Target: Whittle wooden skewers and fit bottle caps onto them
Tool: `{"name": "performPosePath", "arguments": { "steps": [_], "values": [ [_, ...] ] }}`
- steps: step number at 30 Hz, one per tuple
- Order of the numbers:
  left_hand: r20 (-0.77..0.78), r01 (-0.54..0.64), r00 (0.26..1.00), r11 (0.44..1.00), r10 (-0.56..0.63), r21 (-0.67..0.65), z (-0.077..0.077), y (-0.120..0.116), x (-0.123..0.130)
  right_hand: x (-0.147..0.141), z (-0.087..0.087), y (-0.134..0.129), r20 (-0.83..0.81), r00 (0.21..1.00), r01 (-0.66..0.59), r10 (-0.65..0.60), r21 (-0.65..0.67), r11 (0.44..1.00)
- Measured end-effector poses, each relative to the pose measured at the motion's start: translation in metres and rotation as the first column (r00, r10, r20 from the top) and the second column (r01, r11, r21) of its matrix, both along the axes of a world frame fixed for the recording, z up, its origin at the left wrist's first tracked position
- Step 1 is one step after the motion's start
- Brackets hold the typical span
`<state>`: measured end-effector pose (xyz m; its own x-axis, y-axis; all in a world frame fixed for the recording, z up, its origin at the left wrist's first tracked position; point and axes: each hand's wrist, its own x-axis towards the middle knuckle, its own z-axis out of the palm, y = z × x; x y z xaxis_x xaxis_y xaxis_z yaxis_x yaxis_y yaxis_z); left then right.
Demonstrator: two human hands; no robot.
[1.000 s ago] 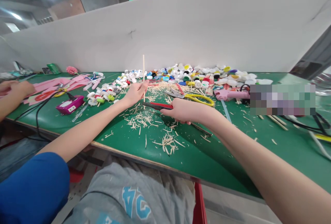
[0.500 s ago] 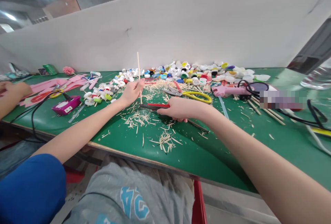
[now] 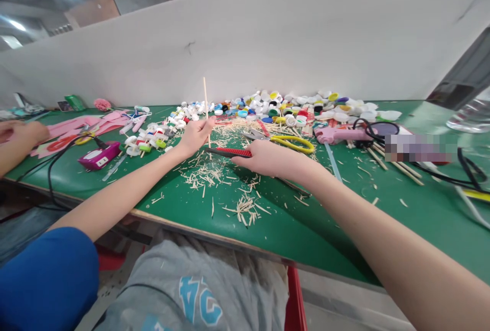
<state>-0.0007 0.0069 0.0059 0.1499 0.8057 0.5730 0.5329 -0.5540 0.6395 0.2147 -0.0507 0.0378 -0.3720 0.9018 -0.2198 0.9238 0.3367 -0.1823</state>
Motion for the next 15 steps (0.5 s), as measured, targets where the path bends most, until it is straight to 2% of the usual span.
{"name": "performPosePath", "arguments": {
  "steps": [2,7,15],
  "values": [
    [-0.004,-0.001,1.0,1.0,0.001,-0.005,0.0,-0.0001,-0.0002,-0.0014,0.0006,-0.0006,0.006,1.0,0.01,-0.01,0.014,1.0],
    [-0.002,0.013,1.0,1.0,-0.013,-0.017,0.0,0.0001,-0.0001,-0.0032,0.0048,-0.0025,-0.005,1.0,0.021,-0.022,-0.126,0.992],
    [-0.01,0.032,0.999,0.999,-0.032,-0.017,-0.0002,-0.001,0.0008,0.0025,0.0083,-0.0015,0.01,0.999,0.04,-0.038,-0.161,0.986]
  ]
}}
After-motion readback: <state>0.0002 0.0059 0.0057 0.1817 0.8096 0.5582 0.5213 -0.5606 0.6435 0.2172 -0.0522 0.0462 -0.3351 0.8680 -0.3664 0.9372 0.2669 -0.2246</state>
